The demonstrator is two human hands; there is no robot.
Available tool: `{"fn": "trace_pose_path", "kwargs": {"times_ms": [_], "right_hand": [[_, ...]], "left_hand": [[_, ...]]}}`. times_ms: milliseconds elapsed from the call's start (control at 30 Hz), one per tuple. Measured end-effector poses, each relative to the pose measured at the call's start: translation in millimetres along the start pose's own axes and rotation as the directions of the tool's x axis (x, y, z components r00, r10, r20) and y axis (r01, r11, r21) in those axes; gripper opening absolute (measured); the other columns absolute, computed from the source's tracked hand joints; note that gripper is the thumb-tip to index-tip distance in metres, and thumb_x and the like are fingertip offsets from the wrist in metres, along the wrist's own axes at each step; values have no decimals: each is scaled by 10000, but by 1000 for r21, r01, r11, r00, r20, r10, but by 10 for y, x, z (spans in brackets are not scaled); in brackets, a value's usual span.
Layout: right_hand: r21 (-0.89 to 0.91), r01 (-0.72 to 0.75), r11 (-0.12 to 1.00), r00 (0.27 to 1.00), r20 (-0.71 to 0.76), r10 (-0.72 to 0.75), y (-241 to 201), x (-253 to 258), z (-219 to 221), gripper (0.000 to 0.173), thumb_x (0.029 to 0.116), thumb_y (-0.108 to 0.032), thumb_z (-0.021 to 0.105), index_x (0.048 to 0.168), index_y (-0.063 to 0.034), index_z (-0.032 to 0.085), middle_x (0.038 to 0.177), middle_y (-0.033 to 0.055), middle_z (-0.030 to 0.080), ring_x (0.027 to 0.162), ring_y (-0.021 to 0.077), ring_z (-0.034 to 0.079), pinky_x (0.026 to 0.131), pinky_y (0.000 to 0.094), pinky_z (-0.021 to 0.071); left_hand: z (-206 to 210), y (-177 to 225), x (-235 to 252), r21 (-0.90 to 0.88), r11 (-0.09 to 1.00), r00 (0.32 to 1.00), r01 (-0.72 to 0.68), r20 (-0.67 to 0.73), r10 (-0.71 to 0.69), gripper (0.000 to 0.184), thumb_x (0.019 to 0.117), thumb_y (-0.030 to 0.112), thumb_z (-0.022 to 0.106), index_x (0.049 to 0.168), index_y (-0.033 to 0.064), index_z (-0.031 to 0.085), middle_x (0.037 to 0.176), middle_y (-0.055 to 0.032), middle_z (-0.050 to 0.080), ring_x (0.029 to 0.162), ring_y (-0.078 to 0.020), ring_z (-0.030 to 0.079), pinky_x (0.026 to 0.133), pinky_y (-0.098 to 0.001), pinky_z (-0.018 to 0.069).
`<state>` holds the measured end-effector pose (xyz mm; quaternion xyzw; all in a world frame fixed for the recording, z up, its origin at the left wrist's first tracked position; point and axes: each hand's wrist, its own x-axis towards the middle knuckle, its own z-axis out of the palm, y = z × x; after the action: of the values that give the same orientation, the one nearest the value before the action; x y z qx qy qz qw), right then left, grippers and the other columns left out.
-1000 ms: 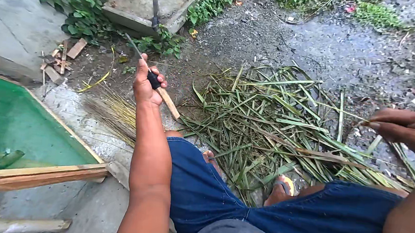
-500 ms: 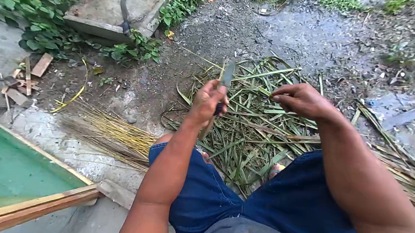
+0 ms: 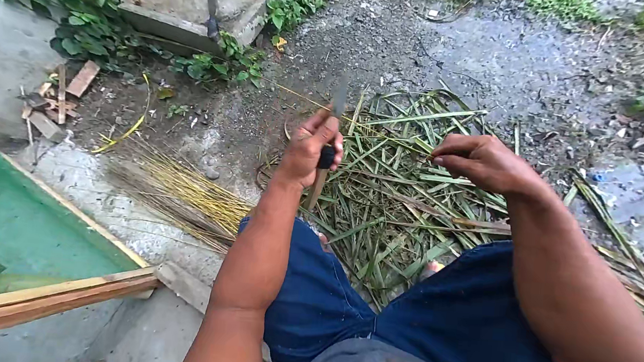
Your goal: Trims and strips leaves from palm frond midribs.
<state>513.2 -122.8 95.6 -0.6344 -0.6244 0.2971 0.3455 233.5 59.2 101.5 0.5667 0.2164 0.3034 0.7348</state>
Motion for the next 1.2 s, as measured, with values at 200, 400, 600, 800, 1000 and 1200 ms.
{"fn": "trace_pose_path", "kwargs": {"times_ms": [200,400,600,800,1000,1200], "right_hand": [[-19,-6,1000,998,-56,5,51,-75,-111,147,983,-106,601,1015,-79,742,886,-4,650,629,51,537,586,267,486],[-51,36,998,996,-83,-40,33,-96,76,144,975,-76,618,999,-97,758,931,13,687,658,89,599,593,302,536],[-86,77,993,987,-131,-88,122,-179,-39,131,979,-110,621,1004,-106,750,952,10,676,703,95,601,620,313,531],[-128,-53,990,986,-167,32,204,-286,-254,129,983,-82,624,1004,-91,751,932,31,687,678,127,602,614,376,529],[47,-146,988,989,-1,146,-71,-154,-64,224,1027,-133,585,1191,-52,714,808,45,682,594,97,573,580,315,521],[79,-17,997,1000,-5,17,-159,-31,218,187,1033,-152,579,1075,-61,737,751,-11,652,535,27,513,520,236,470]], "left_hand": [[-311,183,63,-137,975,977,-177,-147,156,321,1111,281,329,1379,220,493,648,53,572,496,-73,565,453,-222,518],[38,19,-28,-45,999,1000,-25,5,25,358,1073,216,388,1409,138,485,651,37,573,490,-75,566,450,-227,522],[-92,93,15,-100,994,999,-44,9,45,342,1076,252,404,1383,153,519,664,42,587,502,-63,562,460,-212,515],[-485,213,3,-185,954,950,-237,-251,187,324,1120,316,323,1370,218,504,641,52,574,490,-76,572,445,-224,520],[60,-16,-52,-105,991,992,-80,-107,69,338,1110,265,356,1396,153,497,661,25,583,502,-87,581,452,-229,528],[556,-338,-79,-46,993,988,113,108,-107,368,1092,164,406,1433,46,479,692,-12,599,524,-90,592,463,-214,524]]}}
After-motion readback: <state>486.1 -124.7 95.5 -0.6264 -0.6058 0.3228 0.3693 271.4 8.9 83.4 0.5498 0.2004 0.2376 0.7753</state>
